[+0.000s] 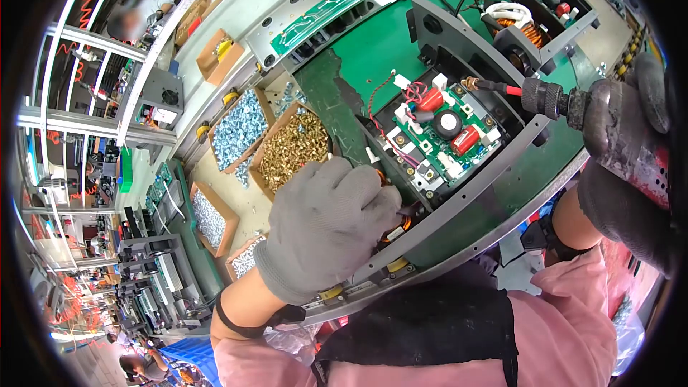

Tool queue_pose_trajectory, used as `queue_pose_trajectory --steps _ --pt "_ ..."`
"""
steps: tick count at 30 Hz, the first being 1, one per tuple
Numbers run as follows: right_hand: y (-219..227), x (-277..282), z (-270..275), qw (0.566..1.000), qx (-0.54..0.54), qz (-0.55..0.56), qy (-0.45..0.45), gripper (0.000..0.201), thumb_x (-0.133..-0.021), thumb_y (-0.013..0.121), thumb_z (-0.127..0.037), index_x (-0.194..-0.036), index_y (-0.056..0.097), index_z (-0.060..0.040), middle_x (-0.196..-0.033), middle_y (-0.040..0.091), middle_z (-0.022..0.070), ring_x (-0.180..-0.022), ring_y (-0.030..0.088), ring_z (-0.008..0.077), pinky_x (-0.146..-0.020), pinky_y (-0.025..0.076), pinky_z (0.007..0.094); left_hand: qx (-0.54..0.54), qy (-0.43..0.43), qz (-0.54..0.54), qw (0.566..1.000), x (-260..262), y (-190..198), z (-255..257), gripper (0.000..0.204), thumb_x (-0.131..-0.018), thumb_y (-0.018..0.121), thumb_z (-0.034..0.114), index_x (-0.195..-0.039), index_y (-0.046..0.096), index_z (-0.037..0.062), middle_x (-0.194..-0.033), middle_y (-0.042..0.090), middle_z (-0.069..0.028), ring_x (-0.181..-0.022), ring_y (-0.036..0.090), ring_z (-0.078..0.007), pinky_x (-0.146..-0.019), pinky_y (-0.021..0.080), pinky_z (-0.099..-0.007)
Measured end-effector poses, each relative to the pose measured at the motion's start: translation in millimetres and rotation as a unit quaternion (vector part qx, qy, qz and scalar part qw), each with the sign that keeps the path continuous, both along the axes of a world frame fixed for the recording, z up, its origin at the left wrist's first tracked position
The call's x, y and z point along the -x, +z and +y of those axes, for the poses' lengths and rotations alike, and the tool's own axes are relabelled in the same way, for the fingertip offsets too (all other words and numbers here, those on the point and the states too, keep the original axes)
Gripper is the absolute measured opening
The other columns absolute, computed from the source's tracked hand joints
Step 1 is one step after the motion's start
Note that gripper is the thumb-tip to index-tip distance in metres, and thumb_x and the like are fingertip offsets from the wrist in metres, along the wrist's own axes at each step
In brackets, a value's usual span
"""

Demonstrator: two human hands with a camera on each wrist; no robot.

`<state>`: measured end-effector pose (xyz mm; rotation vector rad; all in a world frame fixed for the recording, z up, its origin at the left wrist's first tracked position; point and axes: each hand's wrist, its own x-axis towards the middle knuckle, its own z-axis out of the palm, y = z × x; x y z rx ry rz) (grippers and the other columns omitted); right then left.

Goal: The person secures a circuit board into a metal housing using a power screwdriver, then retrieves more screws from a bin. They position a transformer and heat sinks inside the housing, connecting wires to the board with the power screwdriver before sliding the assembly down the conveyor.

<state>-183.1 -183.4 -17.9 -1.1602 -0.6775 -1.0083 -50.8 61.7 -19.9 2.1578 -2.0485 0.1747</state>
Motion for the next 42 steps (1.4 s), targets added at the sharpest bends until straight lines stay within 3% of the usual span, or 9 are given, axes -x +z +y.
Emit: queue_pose_trajectory --steps 6,13,18,24,26,31,36,40,42 --pt "-7 0 4 0.999 -0.022 0.023 -0.006 0.035 -0.080 0.063 -0.023 -0.109 0.050 -0.0089 -0.103 0.049 0.0060 -0.089 0.049 0.0221 -0.069 0.048 0.0356 -0.052 0.133 -0.024 0.989 19 -6 -3 0.021 -0.060 0.074 0.020 -0.071 0.058 0.0122 -0.068 0.042 -0.0019 -0.065 0.052 -0.0201 -0.053 0.042 -0.0353" --pt "-5 -26 26 0.998 -0.040 0.049 -0.001 0.036 -0.079 0.064 -0.023 -0.108 0.048 -0.0094 -0.099 0.047 0.0053 -0.084 0.047 0.0199 -0.066 0.047 0.0338 -0.004 0.129 -0.002 0.992 22 -13 -9 0.016 -0.063 0.070 0.020 -0.072 0.059 0.0114 -0.071 0.046 -0.0021 -0.067 0.053 -0.0192 -0.054 0.043 -0.0339" --pt "-9 -20 41 0.996 -0.044 0.074 0.010 0.037 -0.077 0.064 -0.023 -0.107 0.047 -0.0097 -0.096 0.046 0.0048 -0.081 0.045 0.0182 -0.064 0.046 0.0325 -0.058 0.081 0.014 0.995 15 -8 -5 0.010 -0.082 0.058 0.016 -0.082 0.054 0.0072 -0.074 0.055 -0.0076 -0.067 0.058 -0.0237 -0.057 0.048 -0.0363" --pt "-15 -19 30 0.998 0.062 -0.012 0.017 0.045 -0.079 0.065 -0.021 -0.116 0.042 -0.0088 -0.088 0.047 0.0059 -0.073 0.047 0.0174 -0.060 0.046 0.0299 -0.202 0.156 0.044 0.966 12 -8 -10 0.020 -0.075 0.058 0.010 -0.094 0.061 0.0062 -0.086 0.052 -0.0085 -0.078 0.060 -0.0245 -0.062 0.050 -0.0380" --pt "-9 -18 46 0.987 0.021 0.158 0.021 0.043 -0.082 0.066 -0.021 -0.116 0.044 -0.0088 -0.085 0.048 0.0068 -0.074 0.049 0.0178 -0.057 0.047 0.0290 -0.155 0.147 0.055 0.975 16 -9 -6 0.019 -0.076 0.058 0.010 -0.094 0.060 0.0061 -0.086 0.052 -0.0087 -0.076 0.060 -0.0243 -0.060 0.051 -0.0379" --pt "-16 -36 38 0.987 0.086 0.120 0.062 0.045 -0.083 0.066 -0.022 -0.120 0.045 -0.0068 -0.087 0.050 0.0088 -0.077 0.055 0.0220 -0.047 0.050 0.0293 -0.161 0.212 0.127 0.955 19 -7 -13 0.014 -0.077 0.058 0.010 -0.090 0.060 0.0059 -0.085 0.052 -0.0091 -0.072 0.062 -0.0242 -0.055 0.050 -0.0384" --pt "-5 -33 46 0.973 0.014 0.215 0.086 0.047 -0.084 0.065 -0.021 -0.123 0.045 -0.0046 -0.089 0.050 0.0096 -0.078 0.055 0.0224 -0.049 0.050 0.0283 -0.159 0.167 0.045 0.972 19 -6 -15 0.009 -0.079 0.057 0.012 -0.085 0.060 0.0072 -0.086 0.052 -0.0094 -0.074 0.064 -0.0241 -0.055 0.051 -0.0391" --pt "0 -39 49 0.964 -0.045 0.263 0.019 0.046 -0.084 0.063 -0.021 -0.123 0.046 -0.0036 -0.090 0.054 0.0118 -0.079 0.057 0.0228 -0.056 0.051 0.0304 -0.118 0.227 0.115 0.960 20 -18 -16 0.008 -0.079 0.058 0.013 -0.086 0.061 0.0087 -0.088 0.053 -0.0100 -0.071 0.063 -0.0245 -0.054 0.050 -0.0386" --pt "-2 -41 48 0.941 -0.134 0.299 -0.081 0.040 -0.086 0.056 -0.020 -0.122 0.049 -0.0040 -0.095 0.063 0.0175 -0.081 0.063 0.0239 -0.057 0.051 0.0314 0.012 0.137 0.154 0.978 12 -26 -11 0.007 -0.079 0.058 0.013 -0.085 0.061 0.0096 -0.090 0.055 -0.0103 -0.067 0.063 -0.0251 -0.053 0.050 -0.0398"
